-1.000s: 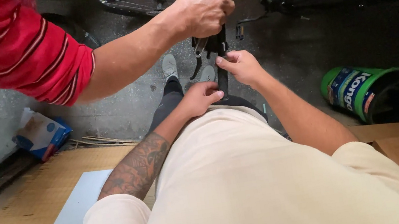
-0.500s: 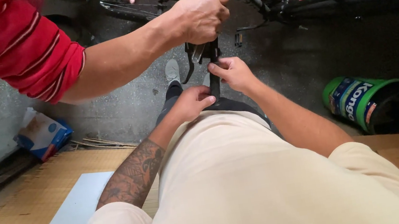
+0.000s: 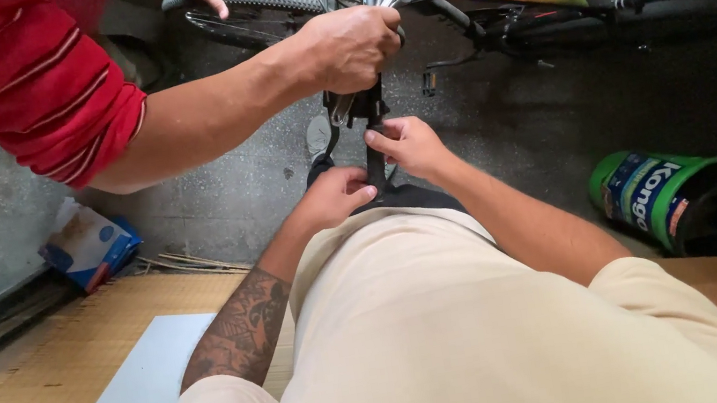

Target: Repairing and adjusting various components of a bicycle using hand tools like wrenches and hex keys.

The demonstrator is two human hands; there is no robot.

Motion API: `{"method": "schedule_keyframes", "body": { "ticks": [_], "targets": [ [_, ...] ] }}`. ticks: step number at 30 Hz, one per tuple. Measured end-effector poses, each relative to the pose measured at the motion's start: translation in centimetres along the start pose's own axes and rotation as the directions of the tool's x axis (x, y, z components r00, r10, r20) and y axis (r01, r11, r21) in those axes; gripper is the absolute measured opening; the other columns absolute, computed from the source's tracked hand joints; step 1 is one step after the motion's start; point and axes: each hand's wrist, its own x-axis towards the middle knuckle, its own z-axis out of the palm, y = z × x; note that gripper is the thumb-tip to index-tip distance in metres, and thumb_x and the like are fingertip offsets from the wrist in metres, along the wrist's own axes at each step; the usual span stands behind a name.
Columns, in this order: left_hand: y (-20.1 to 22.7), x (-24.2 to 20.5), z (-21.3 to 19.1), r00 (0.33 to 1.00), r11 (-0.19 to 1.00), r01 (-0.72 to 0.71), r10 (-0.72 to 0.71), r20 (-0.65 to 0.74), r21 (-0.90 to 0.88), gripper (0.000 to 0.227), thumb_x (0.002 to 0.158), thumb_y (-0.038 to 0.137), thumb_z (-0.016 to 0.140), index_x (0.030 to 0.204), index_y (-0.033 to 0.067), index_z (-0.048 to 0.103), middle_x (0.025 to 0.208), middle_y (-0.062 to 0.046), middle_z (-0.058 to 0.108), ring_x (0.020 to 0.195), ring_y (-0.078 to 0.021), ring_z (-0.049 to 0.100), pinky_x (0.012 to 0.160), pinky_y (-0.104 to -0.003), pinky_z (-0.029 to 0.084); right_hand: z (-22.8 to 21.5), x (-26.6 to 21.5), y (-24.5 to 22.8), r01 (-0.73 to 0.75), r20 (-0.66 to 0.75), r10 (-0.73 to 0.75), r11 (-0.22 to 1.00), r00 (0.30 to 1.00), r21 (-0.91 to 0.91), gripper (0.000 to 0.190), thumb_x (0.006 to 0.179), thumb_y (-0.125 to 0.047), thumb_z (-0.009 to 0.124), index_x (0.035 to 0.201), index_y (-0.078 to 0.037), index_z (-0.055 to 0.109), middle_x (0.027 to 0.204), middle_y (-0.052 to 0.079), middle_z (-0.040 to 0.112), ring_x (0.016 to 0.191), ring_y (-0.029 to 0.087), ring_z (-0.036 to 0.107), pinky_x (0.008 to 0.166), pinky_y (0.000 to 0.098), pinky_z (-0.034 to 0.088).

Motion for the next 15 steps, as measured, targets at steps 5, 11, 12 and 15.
{"method": "schedule_keyframes", "body": {
  "ticks": [5, 11, 12, 15],
  "targets": [
    [1.3, -1.3, -1.4, 1.0, 0.998, 0.023, -0.022, -0.013, 0.05, 0.04, 0.091, 0.035, 0.074, 0.126, 0.0153, 0.072, 0.105, -0.003, 0.08, 0.105, -0.0165, 0.074, 0.093, -0.033, 0.058, 0.8, -0.2, -1.8, 0.019, 0.036, -0.018, 1.0, 0.999, -0.015, 0.038, 0.09, -0.044, 0.081, 0.078, -0.009, 0.07, 0.069, 0.004, 0.07, 0.068, 0.013, 0.069, 0.066, 0.0276, 0.061],
    [1.5, -1.3, -1.7, 0.998, 0.992, 0.059, -0.058, -0.013, 0.11, 0.037, 0.093, 0.035, 0.071, 0.125, 0.0158, 0.071, 0.104, -0.002, 0.08, 0.102, -0.0146, 0.075, 0.092, -0.033, 0.058, 0.7, -0.6, -3.3, 0.035, 0.066, -0.03, 0.996, 0.997, -0.082, 0.036, 0.091, -0.043, 0.079, 0.077, -0.011, 0.069, 0.065, 0.006, 0.068, 0.064, 0.013, 0.067, 0.064, 0.0276, 0.059],
    [1.6, -1.6, -1.7, 0.997, 0.991, 0.072, -0.07, -0.022, 0.114, 0.037, 0.093, 0.036, 0.07, 0.124, 0.0165, 0.071, 0.102, -0.001, 0.08, 0.099, -0.0129, 0.076, 0.091, -0.033, 0.058, 0.7, -1.2, -3.8, 0.026, 0.069, -0.02, 0.997, 0.997, -0.079, 0.034, 0.091, -0.042, 0.079, 0.078, -0.012, 0.07, 0.064, 0.004, 0.068, 0.065, 0.012, 0.067, 0.067, 0.0252, 0.059],
    [-0.3, -1.2, -2.6, 0.996, 0.991, 0.084, -0.087, 0.026, 0.107, 0.041, 0.094, 0.034, 0.07, 0.128, 0.0107, 0.069, 0.107, -0.006, 0.079, 0.104, -0.0172, 0.075, 0.095, -0.036, 0.056, 0.8, -0.6, -3.6, 0.035, 0.1, -0.021, 0.989, 0.995, -0.143, 0.033, 0.091, -0.042, 0.078, 0.075, -0.015, 0.07, 0.061, 0.001, 0.067, 0.06, 0.01, 0.066, 0.062, 0.0262, 0.057]
  ]
}}
